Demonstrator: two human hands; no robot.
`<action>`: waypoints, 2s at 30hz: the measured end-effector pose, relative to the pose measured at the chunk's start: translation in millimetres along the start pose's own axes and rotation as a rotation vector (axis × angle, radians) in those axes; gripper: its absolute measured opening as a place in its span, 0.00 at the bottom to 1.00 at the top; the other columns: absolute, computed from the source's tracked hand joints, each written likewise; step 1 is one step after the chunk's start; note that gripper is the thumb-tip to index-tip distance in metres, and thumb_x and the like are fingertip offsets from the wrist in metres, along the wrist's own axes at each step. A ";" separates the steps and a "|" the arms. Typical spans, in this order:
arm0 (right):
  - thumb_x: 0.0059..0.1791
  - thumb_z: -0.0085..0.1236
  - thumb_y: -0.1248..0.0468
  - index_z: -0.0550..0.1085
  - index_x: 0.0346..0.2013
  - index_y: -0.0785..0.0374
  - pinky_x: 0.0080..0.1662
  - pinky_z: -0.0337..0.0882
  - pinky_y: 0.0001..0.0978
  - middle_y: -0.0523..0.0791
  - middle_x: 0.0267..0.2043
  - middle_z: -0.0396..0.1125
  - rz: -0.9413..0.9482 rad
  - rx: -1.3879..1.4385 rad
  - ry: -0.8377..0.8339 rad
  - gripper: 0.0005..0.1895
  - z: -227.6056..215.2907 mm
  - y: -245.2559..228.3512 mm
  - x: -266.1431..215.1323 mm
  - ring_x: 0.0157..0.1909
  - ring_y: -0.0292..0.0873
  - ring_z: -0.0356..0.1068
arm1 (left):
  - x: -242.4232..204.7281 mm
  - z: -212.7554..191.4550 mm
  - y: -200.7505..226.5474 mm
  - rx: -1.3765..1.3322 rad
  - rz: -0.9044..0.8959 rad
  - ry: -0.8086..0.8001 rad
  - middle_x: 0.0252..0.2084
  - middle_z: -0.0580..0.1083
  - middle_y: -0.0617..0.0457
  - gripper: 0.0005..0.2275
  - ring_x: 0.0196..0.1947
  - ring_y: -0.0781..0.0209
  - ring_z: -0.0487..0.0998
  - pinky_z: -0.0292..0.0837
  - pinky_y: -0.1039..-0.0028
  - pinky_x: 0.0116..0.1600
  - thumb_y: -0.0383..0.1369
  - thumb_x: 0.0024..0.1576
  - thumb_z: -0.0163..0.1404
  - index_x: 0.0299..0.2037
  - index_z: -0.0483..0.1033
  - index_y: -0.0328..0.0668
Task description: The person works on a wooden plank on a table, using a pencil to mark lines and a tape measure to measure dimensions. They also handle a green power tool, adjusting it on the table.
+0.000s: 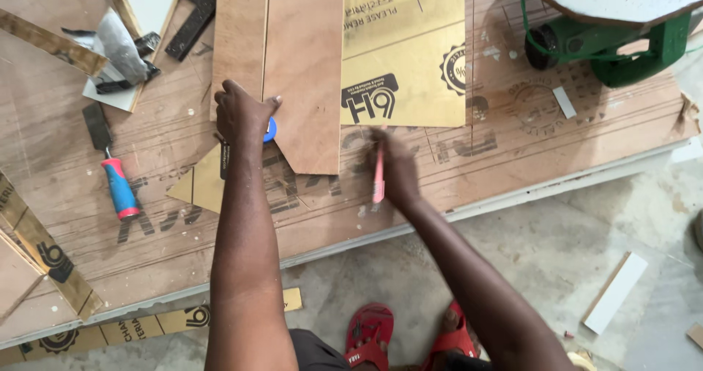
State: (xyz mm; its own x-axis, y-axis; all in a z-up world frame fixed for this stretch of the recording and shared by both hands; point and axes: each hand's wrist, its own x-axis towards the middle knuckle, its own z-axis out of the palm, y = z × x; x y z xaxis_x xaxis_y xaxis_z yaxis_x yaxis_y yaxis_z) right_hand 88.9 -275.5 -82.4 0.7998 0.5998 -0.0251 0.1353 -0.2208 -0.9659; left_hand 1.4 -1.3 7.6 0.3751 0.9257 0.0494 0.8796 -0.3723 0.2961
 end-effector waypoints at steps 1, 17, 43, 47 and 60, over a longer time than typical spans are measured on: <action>0.59 0.35 0.59 0.71 0.62 0.58 0.43 0.79 0.37 0.50 0.44 0.73 0.225 0.099 -0.095 0.21 12.3 -12.6 -1.5 0.41 0.50 0.76 | -0.6 -1.5 0.7 0.015 -0.011 -0.007 0.52 0.71 0.34 0.36 0.50 0.39 0.77 0.76 0.51 0.48 0.50 0.44 0.70 0.54 0.67 0.32; 0.50 0.60 0.66 0.60 0.67 0.65 0.54 0.70 0.47 0.53 0.51 0.70 -0.053 -0.169 0.073 0.32 70.8 -18.9 20.5 0.54 0.54 0.69 | -35.5 5.5 -7.5 -0.030 -0.021 -0.137 0.51 0.73 0.28 0.37 0.51 0.35 0.78 0.77 0.54 0.51 0.47 0.47 0.68 0.56 0.64 0.24; 0.49 0.61 0.56 0.70 0.56 0.69 0.46 0.77 0.36 0.50 0.49 0.71 0.198 0.360 0.220 0.26 -10.9 -44.4 48.4 0.48 0.45 0.73 | -49.2 22.4 29.2 -0.884 0.107 -0.460 0.38 0.82 0.49 0.22 0.33 0.64 0.81 0.77 0.71 0.38 0.38 0.50 0.64 0.50 0.75 0.33; 0.52 0.60 0.55 0.75 0.54 0.68 0.49 0.74 0.39 0.49 0.49 0.71 0.080 0.093 0.286 0.22 -49.3 -22.6 16.3 0.50 0.46 0.72 | -78.4 43.0 39.4 -0.688 0.207 -0.482 0.36 0.81 0.46 0.19 0.31 0.63 0.81 0.77 0.72 0.37 0.38 0.53 0.64 0.46 0.77 0.28; 0.55 0.53 0.59 0.74 0.52 0.68 0.41 0.71 0.50 0.58 0.43 0.72 -0.159 -0.275 0.429 0.16 -64.4 -9.5 -12.2 0.43 0.63 0.73 | -96.6 54.5 62.2 -0.764 0.277 -0.596 0.35 0.78 0.52 0.19 0.31 0.67 0.77 0.74 0.74 0.34 0.38 0.55 0.60 0.51 0.73 0.33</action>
State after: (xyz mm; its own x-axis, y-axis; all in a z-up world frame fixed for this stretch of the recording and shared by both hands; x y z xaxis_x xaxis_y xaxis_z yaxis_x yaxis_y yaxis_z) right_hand 115.6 -330.3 -56.3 0.9164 0.2863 0.2796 0.3766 -0.3806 -0.8446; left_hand 35.8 -117.6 -30.7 0.8073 0.5500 -0.2140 0.3943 -0.2328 0.8890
